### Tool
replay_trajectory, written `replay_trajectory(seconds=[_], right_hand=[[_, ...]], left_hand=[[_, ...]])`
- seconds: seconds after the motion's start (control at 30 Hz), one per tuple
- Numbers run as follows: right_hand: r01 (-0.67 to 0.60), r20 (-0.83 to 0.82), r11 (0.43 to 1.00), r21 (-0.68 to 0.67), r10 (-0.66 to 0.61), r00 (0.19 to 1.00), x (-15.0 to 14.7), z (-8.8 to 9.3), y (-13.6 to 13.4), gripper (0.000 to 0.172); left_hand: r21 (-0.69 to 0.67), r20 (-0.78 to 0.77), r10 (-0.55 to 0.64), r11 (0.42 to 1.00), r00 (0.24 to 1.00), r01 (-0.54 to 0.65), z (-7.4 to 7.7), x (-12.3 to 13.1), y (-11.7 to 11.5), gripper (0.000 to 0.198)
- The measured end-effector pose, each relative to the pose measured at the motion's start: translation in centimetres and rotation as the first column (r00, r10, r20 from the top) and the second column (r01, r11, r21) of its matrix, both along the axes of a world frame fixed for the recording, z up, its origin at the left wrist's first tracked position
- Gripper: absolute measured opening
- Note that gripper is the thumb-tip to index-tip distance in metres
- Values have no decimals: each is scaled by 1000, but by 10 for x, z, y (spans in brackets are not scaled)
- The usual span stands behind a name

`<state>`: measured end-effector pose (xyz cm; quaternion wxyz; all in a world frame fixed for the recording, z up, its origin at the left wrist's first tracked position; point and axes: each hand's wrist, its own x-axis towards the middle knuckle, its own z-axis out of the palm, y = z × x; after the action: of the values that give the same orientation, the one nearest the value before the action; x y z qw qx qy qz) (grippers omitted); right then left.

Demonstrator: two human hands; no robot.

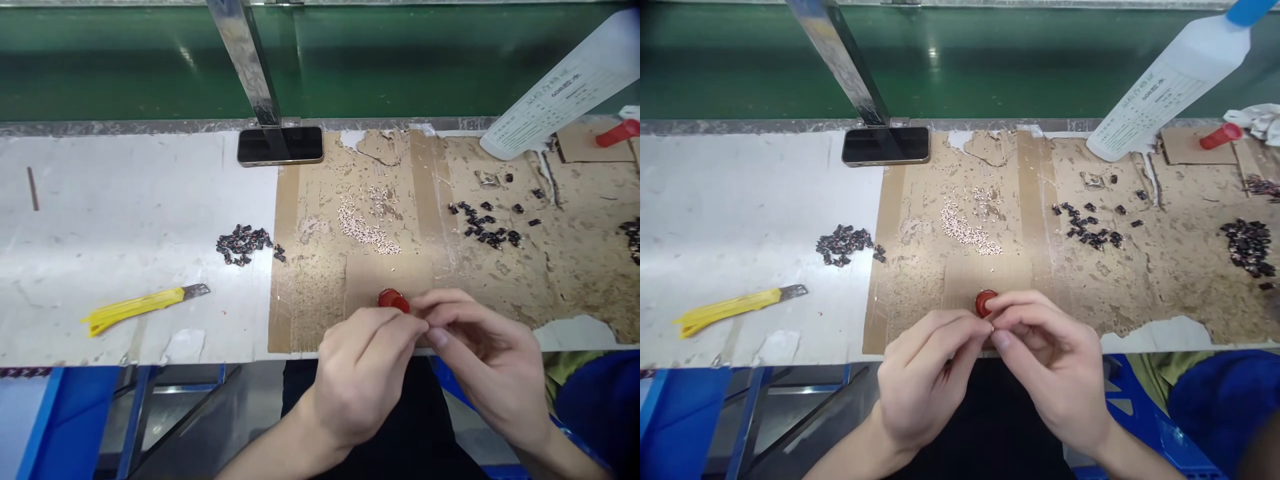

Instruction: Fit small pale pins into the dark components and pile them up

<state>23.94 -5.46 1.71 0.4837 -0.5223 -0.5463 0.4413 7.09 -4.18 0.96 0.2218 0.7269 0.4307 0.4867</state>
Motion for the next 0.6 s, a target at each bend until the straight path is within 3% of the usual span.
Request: replay_trajectory(seconds=[0.2, 0.33, 0.47, 0.6], right_hand=[[-74, 162, 996, 45, 66, 985, 1, 8, -22, 20], [-61, 155, 998, 2, 60, 986, 0, 6, -25, 16], [-26, 244, 999, 38, 16, 970, 7, -6, -15, 16], [-24, 546, 969, 245, -118, 829, 12, -20, -2, 18]], left_hand=[[10, -33, -143, 990, 989, 143, -1, -10, -25, 20], [9, -13, -189, 982, 982, 189, -8, -8, -27, 30], [-138, 86, -74, 987, 993, 86, -13, -8, -26, 15], [-278, 139, 110, 958, 984, -68, -11, -19, -23, 22]])
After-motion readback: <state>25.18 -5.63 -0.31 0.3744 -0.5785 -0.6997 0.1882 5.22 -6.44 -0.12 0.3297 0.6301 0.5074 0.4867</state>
